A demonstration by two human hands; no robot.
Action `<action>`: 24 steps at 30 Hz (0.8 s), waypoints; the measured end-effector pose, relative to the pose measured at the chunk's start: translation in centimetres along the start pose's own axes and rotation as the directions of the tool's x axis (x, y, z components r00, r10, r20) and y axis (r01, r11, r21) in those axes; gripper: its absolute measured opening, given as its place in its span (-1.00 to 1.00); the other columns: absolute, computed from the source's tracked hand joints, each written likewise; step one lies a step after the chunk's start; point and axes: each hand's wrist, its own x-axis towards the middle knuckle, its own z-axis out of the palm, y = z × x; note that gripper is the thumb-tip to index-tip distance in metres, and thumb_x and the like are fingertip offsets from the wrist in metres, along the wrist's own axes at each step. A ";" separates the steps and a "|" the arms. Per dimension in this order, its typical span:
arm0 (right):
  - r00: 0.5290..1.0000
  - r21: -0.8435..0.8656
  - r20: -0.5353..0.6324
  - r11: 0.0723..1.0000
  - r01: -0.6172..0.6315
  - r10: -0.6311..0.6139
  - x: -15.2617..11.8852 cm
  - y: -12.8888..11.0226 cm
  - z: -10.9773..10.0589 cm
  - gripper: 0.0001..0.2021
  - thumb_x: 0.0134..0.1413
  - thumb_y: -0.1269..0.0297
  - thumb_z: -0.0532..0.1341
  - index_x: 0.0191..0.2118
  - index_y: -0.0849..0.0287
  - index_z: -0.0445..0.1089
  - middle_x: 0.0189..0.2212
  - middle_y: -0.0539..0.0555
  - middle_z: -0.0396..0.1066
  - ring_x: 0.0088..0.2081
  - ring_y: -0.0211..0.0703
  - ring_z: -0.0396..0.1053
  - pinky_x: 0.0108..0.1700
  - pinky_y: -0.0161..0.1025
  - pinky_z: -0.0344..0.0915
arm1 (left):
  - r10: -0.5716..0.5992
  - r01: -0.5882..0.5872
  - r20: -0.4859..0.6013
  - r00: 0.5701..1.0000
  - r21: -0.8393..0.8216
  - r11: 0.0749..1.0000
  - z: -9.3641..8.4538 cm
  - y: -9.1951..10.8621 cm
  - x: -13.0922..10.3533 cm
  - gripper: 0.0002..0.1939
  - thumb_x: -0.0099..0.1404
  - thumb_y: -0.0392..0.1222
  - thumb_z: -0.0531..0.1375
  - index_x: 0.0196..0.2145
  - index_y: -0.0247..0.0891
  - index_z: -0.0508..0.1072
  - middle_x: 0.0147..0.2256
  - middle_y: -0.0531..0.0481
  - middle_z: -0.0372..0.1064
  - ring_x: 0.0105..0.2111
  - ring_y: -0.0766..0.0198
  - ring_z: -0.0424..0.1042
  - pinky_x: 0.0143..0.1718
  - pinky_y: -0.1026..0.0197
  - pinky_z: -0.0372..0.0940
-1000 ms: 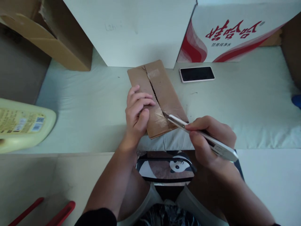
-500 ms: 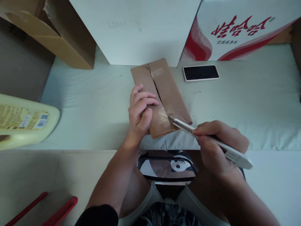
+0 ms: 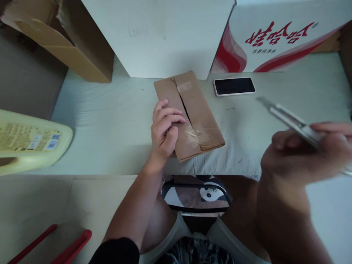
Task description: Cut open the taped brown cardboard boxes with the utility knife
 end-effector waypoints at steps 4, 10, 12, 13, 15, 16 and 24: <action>0.945 -0.022 -0.293 0.987 -0.162 0.148 0.5 3.1 1.8 -0.69 0.37 -0.11 0.13 -0.18 0.04 0.31 -0.47 -0.05 0.46 -0.57 -0.22 0.40 -0.57 -0.24 0.19 | -0.001 0.002 0.007 1.000 -0.033 0.999 -0.1 0.0 0.1 -0.70 0.54 0.01 0.03 -0.16 -0.08 0.53 -0.13 0.00 0.51 0.17 0.03 0.45 0.41 -0.28 0.21; 0.972 0.046 0.113 0.976 -0.212 0.205 -2.4 3.9 3.9 -0.68 0.35 -0.06 0.22 0.06 -0.01 0.33 -0.05 0.11 0.59 -0.21 -0.10 0.63 -0.14 -0.06 0.55 | -0.106 0.107 -0.068 0.992 0.023 0.994 1.0 -0.7 -1.5 -0.56 0.50 0.26 0.00 0.09 0.05 0.45 0.24 -0.04 0.30 0.41 -0.05 0.19 0.47 -0.28 0.10; 0.969 0.072 0.195 0.983 -0.168 0.152 -2.8 4.0 4.4 -0.70 0.38 -0.04 0.18 0.07 -0.01 0.33 -0.05 0.13 0.59 -0.10 -0.05 0.63 -0.02 0.01 0.56 | -0.129 0.127 -0.140 0.982 -0.024 0.992 1.5 -0.6 -2.1 -0.39 0.44 0.42 -0.04 0.25 0.08 0.32 0.37 -0.06 0.13 0.45 -0.06 0.11 0.46 -0.26 0.13; 0.968 0.043 0.209 0.988 -0.148 0.136 -2.8 4.0 4.5 -0.70 0.39 -0.03 0.17 0.07 0.00 0.33 -0.04 0.14 0.58 -0.05 -0.03 0.62 0.03 0.04 0.54 | -0.102 0.097 -0.150 0.983 -0.043 0.994 1.6 -0.3 -2.2 -0.31 0.40 0.48 -0.05 0.29 0.07 0.28 0.39 -0.07 0.08 0.46 -0.08 0.07 0.46 -0.27 0.11; 0.968 -0.089 0.204 0.987 -0.131 0.147 -2.6 4.4 4.5 -0.72 0.39 0.01 0.15 0.07 0.02 0.32 -0.02 0.15 0.56 -0.03 0.00 0.59 0.07 0.07 0.52 | 0.011 -0.014 -0.096 0.995 -0.032 0.999 1.7 0.6 -2.3 -0.19 0.31 0.57 -0.03 0.30 0.04 0.25 0.38 -0.12 0.07 0.48 -0.13 0.02 0.50 -0.34 0.00; 0.965 -0.170 0.208 0.977 -0.126 0.161 -2.4 4.7 4.3 -0.70 0.36 0.02 0.17 0.08 0.02 0.32 -0.01 0.16 0.55 -0.02 0.02 0.58 0.07 0.09 0.50 | 0.071 -0.072 -0.040 0.997 -0.005 0.997 1.7 1.2 -2.3 -0.15 0.26 0.59 0.02 0.29 0.02 0.26 0.36 -0.14 0.09 0.48 -0.17 0.01 0.51 -0.38 -0.08; 0.924 -0.653 0.257 0.756 -0.049 0.283 -1.9 8.2 3.0 -0.32 0.10 -0.08 0.21 0.25 0.21 0.31 0.17 0.42 0.43 0.23 0.44 0.36 0.22 0.44 0.29 | 0.059 -0.065 0.102 0.993 0.065 0.996 0.5 2.9 -2.0 -0.12 0.23 0.44 0.23 0.31 -0.10 0.19 0.19 -0.23 0.28 0.33 -0.20 0.23 0.47 -0.46 -0.06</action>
